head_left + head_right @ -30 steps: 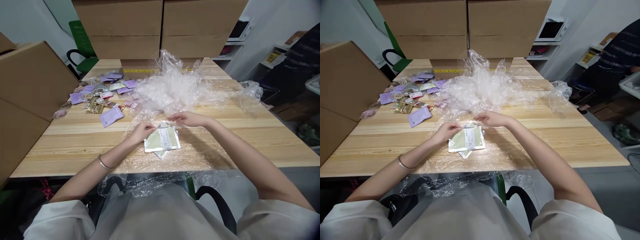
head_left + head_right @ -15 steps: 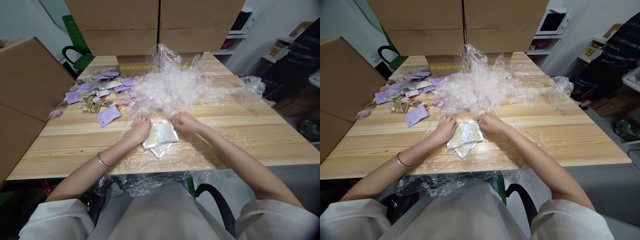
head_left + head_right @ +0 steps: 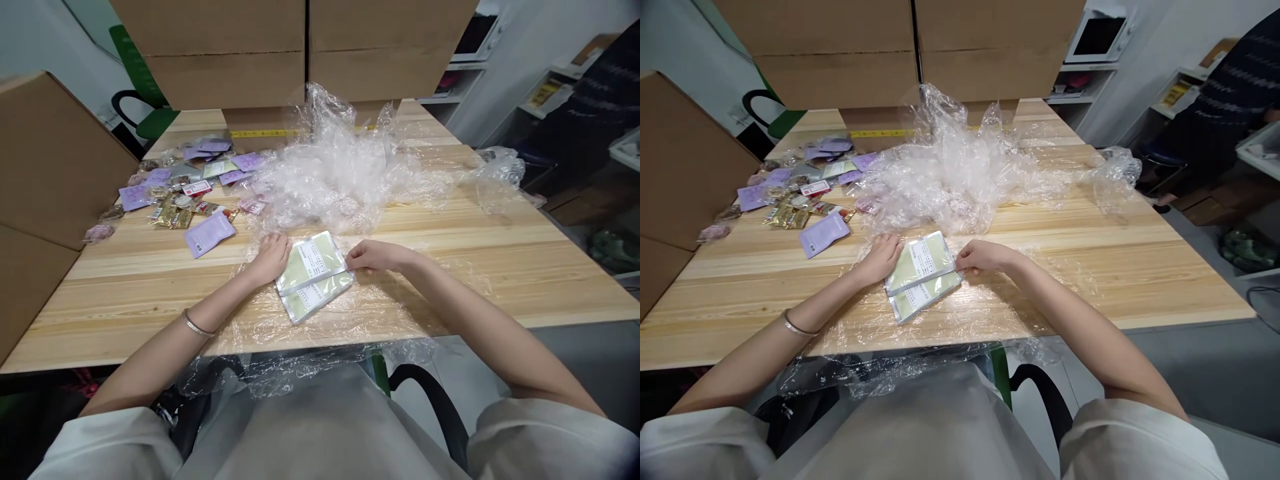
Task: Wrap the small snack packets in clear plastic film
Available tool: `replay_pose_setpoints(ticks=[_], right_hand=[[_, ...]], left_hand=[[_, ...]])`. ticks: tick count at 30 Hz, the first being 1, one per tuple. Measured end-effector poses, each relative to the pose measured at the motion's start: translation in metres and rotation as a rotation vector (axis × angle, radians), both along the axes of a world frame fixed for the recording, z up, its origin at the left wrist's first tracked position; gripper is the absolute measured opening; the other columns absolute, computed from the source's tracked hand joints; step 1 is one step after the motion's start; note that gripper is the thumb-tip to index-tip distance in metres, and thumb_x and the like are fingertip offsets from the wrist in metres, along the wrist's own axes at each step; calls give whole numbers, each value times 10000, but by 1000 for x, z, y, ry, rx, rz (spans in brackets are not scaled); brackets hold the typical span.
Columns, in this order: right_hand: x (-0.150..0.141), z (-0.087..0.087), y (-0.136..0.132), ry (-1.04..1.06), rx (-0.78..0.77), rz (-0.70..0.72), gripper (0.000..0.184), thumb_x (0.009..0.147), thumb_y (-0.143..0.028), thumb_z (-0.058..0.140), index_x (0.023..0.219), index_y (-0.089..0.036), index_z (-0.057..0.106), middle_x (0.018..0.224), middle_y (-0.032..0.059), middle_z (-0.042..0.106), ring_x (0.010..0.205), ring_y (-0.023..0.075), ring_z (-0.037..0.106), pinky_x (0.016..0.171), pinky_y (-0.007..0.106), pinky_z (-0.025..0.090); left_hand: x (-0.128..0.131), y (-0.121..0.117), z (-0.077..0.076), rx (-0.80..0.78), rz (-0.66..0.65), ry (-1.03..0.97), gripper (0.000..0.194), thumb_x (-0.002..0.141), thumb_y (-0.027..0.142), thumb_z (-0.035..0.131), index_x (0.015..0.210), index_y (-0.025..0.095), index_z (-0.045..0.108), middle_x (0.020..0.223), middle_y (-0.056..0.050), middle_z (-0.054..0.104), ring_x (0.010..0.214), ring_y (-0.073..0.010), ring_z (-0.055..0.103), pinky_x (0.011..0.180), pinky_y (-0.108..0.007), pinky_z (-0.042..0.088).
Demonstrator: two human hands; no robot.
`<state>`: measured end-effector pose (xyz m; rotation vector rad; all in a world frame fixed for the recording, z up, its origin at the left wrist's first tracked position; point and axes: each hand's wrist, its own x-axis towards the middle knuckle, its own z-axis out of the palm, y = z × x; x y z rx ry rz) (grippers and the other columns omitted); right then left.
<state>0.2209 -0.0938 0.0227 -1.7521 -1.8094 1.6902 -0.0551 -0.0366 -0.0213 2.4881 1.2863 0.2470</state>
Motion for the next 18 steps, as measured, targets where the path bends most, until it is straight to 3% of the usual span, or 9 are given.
replay_pose_setpoints(ticks=[6,9,11,14,16,18], right_hand=[[-2,-7,-40,144,-114,-387,211,882,-300,660,704,-187,653,638,42,694,605,132,654,647,282,545],[-6,-12,-62,139,-101,-381,260,901,-386,629,723,-198,633,692,65,710,649,165,686,662,325,572],[-2,-11,-73,13,28,-325,335,921,-474,565,735,-204,633,714,73,705,628,181,674,626,348,562],[22,-4,-88,-382,369,-329,417,930,-574,463,816,-213,637,762,88,698,628,215,646,599,381,518],[54,-2,-98,-629,528,-418,448,886,-628,491,934,-203,622,913,140,707,767,282,667,642,420,509],[93,-5,-109,-792,587,-525,589,789,-690,585,1066,-170,596,1120,239,661,980,379,646,704,469,504]], left_hand=[[2,13,14,-67,-143,16,283,1004,346,291,863,205,491,963,-81,536,975,-241,524,958,-409,442],[19,7,14,-44,-145,37,271,994,316,307,898,177,519,1000,-125,547,1018,-289,504,973,-479,411],[29,-1,15,-11,-149,36,245,985,305,341,947,161,537,1049,-146,550,1060,-313,485,985,-506,389],[28,-15,24,82,-216,24,214,976,314,407,1026,163,549,1119,-142,554,1113,-316,473,981,-474,400],[13,-21,33,163,-208,21,211,985,322,404,1030,175,548,1110,-127,563,1081,-297,496,941,-441,428],[-10,-24,40,244,-76,18,202,987,324,397,978,183,542,1032,-112,573,999,-278,529,887,-420,448]])
